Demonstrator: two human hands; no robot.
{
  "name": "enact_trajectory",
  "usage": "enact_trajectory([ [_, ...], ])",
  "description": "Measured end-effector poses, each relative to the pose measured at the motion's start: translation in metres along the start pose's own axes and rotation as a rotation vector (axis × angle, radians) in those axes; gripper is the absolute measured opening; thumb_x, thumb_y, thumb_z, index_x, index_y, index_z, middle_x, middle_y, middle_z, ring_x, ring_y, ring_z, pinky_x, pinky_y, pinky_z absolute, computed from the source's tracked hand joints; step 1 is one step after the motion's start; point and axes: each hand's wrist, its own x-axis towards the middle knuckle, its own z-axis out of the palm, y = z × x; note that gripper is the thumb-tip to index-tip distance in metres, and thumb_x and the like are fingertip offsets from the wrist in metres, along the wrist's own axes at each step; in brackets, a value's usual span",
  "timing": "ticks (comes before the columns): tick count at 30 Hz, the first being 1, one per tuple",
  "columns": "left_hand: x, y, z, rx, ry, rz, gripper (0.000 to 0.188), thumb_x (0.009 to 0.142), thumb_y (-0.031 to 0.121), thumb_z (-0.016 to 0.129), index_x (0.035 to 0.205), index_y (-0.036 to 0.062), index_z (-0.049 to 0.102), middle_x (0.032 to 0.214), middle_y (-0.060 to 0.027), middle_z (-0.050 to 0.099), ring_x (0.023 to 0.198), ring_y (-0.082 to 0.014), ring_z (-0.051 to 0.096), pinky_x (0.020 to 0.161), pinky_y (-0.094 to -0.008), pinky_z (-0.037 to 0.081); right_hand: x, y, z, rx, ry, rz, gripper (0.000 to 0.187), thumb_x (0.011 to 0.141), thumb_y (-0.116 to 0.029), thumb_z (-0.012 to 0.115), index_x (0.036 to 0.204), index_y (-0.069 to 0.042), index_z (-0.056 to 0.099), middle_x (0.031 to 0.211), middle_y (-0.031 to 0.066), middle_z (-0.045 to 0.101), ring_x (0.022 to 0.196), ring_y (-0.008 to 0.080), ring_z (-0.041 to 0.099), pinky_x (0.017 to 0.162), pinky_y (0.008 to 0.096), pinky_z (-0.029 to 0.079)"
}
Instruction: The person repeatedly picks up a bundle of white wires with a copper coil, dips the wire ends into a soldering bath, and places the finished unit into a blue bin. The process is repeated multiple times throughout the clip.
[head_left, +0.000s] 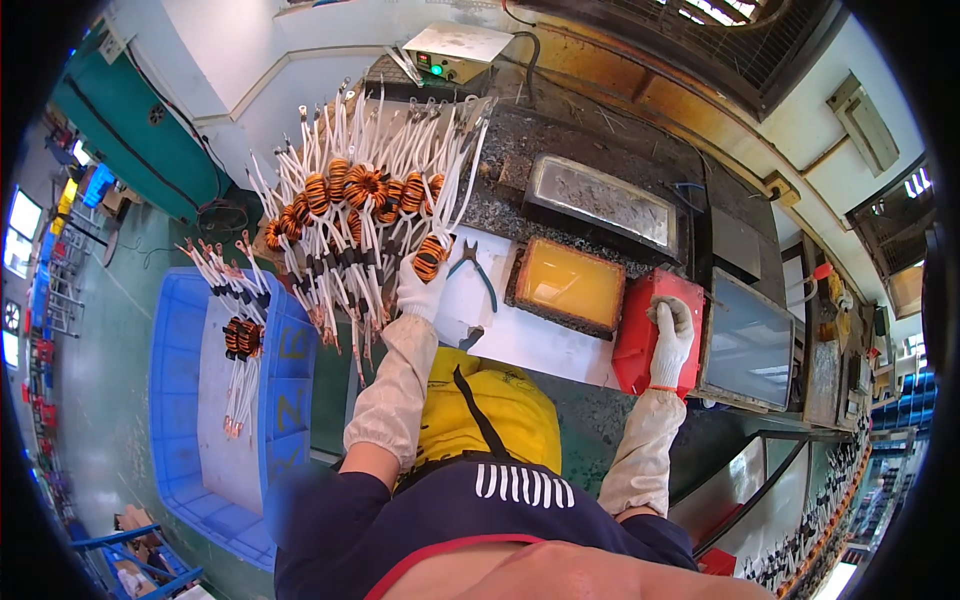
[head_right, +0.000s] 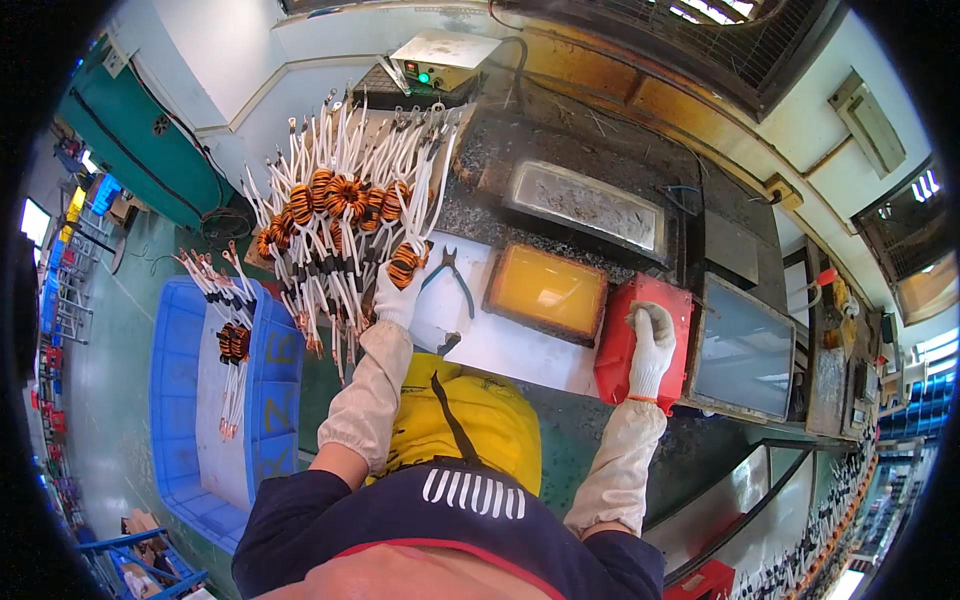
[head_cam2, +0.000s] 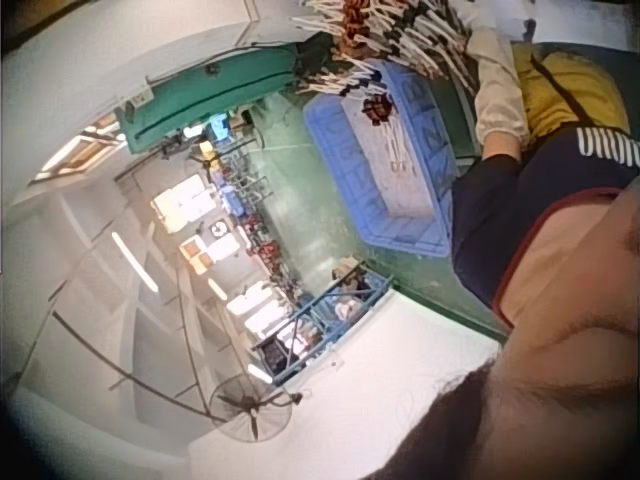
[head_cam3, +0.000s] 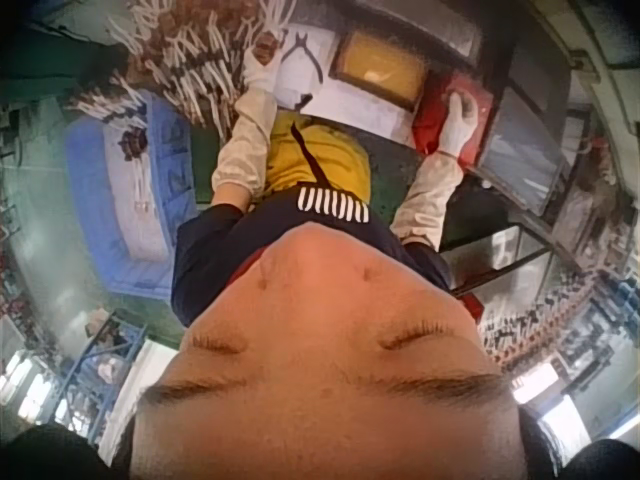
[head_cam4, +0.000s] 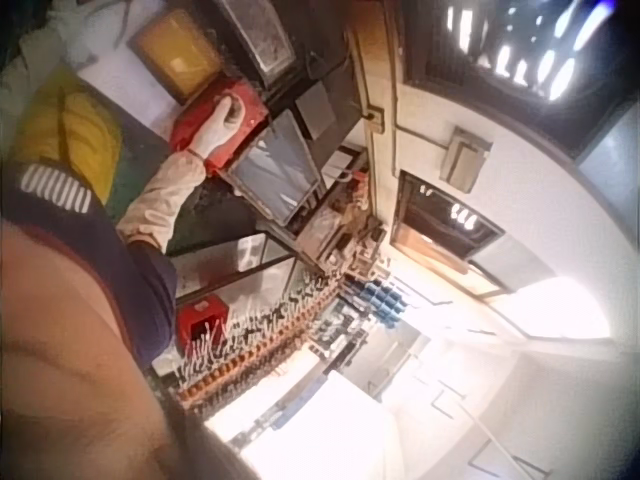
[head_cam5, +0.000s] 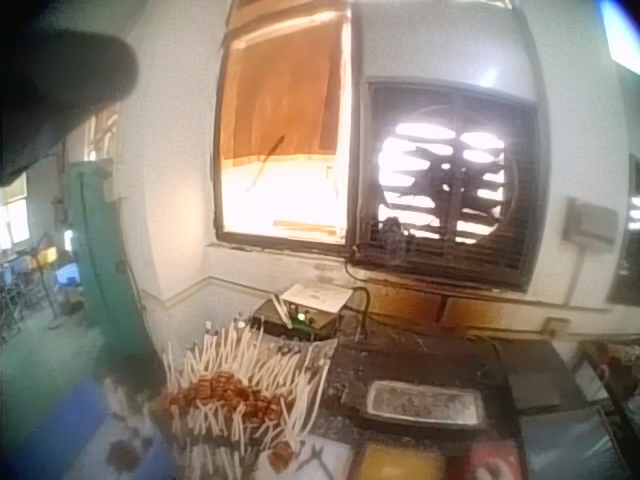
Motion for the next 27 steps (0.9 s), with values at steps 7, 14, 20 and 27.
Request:
enact_trajectory([
  [7,0.005,-0.010,0.003,0.003,-0.015,0.000,0.059,0.073,0.033,0.079,0.121,0.0129,0.052,0.113,-0.0130,0.062,0.101,-0.0318,0.063,0.089,-0.0416,0.049,0.001,0.000,0.001,0.007,-0.001,-0.012,0.012,0.093,-0.005,0.057,0.103,0.000,0.062,0.100,0.0075,0.066,0.084,0.0130,0.062,0.079,0.0279,0.052],
  [14,0.005,-0.012,0.004,0.002,-0.009,0.009,0.059,0.073,0.034,0.079,0.121,0.0129,0.053,0.112,-0.0135,0.062,0.102,-0.0323,0.062,0.089,-0.0421,0.049,0.001,0.002,-0.001,0.006,-0.006,-0.013,0.012,0.093,-0.006,0.057,0.103,0.000,0.062,0.100,0.0074,0.066,0.085,0.0130,0.062,0.079,0.0279,0.052],
  [20,0.004,-0.009,0.003,-0.011,-0.010,-0.003,0.057,0.072,0.033,0.079,0.120,0.0123,0.054,0.112,-0.0131,0.062,0.102,-0.0320,0.062,0.090,-0.0416,0.049,0.001,0.003,-0.001,0.019,-0.003,-0.005,0.013,0.094,-0.006,0.057,0.104,0.000,0.061,0.100,0.0075,0.066,0.085,0.0129,0.062,0.079,0.0280,0.053],
  [27,0.005,-0.010,0.003,-0.014,-0.009,0.010,0.057,0.072,0.033,0.079,0.119,0.0125,0.054,0.111,-0.0127,0.063,0.101,-0.0317,0.063,0.090,-0.0416,0.049,0.001,0.002,-0.001,0.003,-0.016,-0.018,0.013,0.094,-0.007,0.057,0.104,0.000,0.061,0.101,0.0076,0.066,0.085,0.0130,0.062,0.079,0.0284,0.053],
])
